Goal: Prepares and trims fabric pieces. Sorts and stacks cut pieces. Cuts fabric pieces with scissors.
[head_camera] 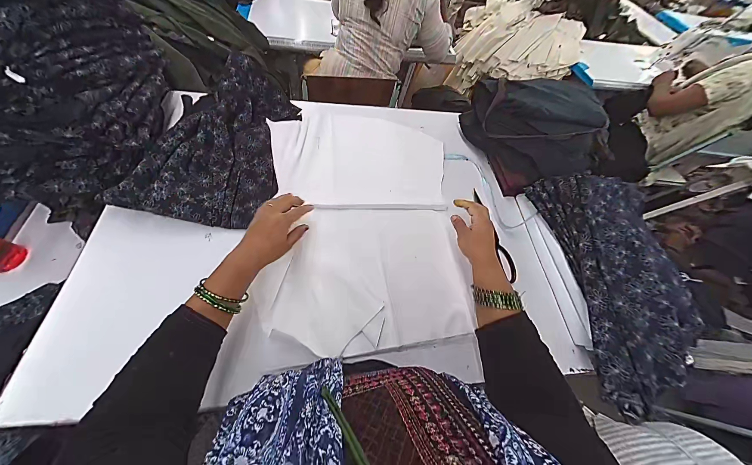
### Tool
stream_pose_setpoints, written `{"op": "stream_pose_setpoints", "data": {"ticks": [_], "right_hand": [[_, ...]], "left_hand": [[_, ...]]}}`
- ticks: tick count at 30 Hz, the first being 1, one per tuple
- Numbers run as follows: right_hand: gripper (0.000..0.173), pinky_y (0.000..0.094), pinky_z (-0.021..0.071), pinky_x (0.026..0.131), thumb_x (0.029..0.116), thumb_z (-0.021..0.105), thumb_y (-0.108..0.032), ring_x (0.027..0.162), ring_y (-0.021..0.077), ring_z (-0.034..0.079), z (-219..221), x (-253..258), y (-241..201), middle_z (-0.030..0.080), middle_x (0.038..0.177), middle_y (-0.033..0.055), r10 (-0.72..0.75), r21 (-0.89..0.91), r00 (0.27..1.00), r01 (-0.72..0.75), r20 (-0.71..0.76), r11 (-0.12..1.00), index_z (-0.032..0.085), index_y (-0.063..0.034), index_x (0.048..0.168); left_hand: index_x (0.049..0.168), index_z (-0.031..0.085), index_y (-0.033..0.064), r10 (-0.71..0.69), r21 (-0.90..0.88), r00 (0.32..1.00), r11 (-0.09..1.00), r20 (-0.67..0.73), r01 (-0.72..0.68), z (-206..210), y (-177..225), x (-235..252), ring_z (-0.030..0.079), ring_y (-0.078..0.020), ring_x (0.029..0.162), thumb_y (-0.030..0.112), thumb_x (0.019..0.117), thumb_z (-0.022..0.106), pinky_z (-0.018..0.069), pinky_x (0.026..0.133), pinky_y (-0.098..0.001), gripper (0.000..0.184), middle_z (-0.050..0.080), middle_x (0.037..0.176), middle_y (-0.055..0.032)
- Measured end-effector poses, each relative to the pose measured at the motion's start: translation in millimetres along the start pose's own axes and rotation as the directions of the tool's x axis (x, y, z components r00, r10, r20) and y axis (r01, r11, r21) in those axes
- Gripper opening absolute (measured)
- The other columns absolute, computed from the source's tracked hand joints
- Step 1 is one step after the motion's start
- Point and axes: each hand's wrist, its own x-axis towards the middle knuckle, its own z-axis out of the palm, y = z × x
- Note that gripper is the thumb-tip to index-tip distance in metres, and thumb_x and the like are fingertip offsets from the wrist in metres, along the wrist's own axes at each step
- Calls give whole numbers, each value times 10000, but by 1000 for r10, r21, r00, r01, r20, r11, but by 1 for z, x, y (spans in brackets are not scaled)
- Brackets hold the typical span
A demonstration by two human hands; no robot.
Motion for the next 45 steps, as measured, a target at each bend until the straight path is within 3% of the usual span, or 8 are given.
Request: {"op": "stream_pose_setpoints", "data": {"ticks": [5, 10, 15, 24, 30, 38, 42, 45], "right_hand": [[386, 542, 270, 1201, 1014, 512, -125, 1440, 381, 396, 40, -92, -28, 474, 1490, 275, -51, 118, 922, 5, 384, 993, 599, 40, 1353], [340, 613, 301, 1166, 979, 568, -55, 1436, 451, 385, 35, -76, 6, 440, 1510, 303, -100, 12, 936, 101, 337, 995, 639, 37, 1298], [321, 627, 347, 1115, 964, 583, 5, 1383, 463, 436, 31, -81, -30, 473, 1471, 307, -27, -34, 924, 43, 382, 998, 648, 39, 1277], [472, 657, 379, 1033, 966, 629, -428, 1217, 413, 602, 90, -181, -126, 674, 1263, 206, -423, 47, 707, 485, 566, 873, 732, -21, 1182], [366, 644, 375, 1073, 908, 666, -154, 1321, 433, 534, 111, -219, -145, 607, 1380, 223, -442, 128, 559, 512, 702, 849, 697, -11, 1243], [211, 610, 439, 1007, 930, 628, -145, 1169, 384, 650, 114, -236, -135, 709, 1208, 180, -493, 44, 684, 561, 537, 827, 756, -22, 1044], [210, 569, 481, 949, 951, 573, -122, 1055, 334, 703, 124, -243, -133, 749, 1091, 137, -575, 15, 699, 630, 426, 777, 767, -41, 943], [227, 538, 482, 944, 972, 539, -127, 1003, 305, 709, 129, -248, -133, 750, 1021, 119, -606, 4, 694, 656, 390, 754, 744, -51, 914]], "left_hand": [[1374, 632, 42, 6, -72, 1000, 997, -1, -6, 20, 47, -29, 490, -441, 1379, 168, 936, 692, 386, 1122, -623, 460, 577, 1419, -232], [1513, 502, 102, -337, -25, 918, 937, 211, 350, 20, 50, -87, 288, -498, 1491, 138, 878, 768, 298, 1133, -700, 689, 399, 1577, -253], [1479, 567, 159, -301, -68, 934, 946, 191, 318, 28, 56, -133, 163, -468, 1548, 169, 973, 606, 213, 1167, -700, 508, 301, 1652, -212], [1620, 278, 77, -451, -180, 892, 876, 22, 447, 33, 73, -135, 186, -436, 1549, 590, 764, 801, 160, 1148, -762, 1126, 217, 1681, -201], [1112, 680, -27, -501, -81, 861, 858, 80, 507, 36, 76, -117, 259, -450, 1524, 236, 1002, 625, 125, 1145, -774, 290, 461, 1541, -223], [1014, 686, -62, -486, -198, 873, 853, 39, 484, 26, 56, -124, 355, -433, 1478, 194, 1035, 513, 117, 1153, -757, 310, 517, 1482, -236], [1210, 657, -18, -487, -104, 870, 864, 77, 493, 26, 63, -121, 231, -449, 1534, 583, 923, 667, 55, 1129, -809, 666, 455, 1536, -236], [1089, 698, -9, -447, -28, 889, 892, 102, 452, 32, 63, -112, 203, -434, 1547, 422, 946, 685, -8, 1129, -806, 454, 476, 1536, -199]]}}
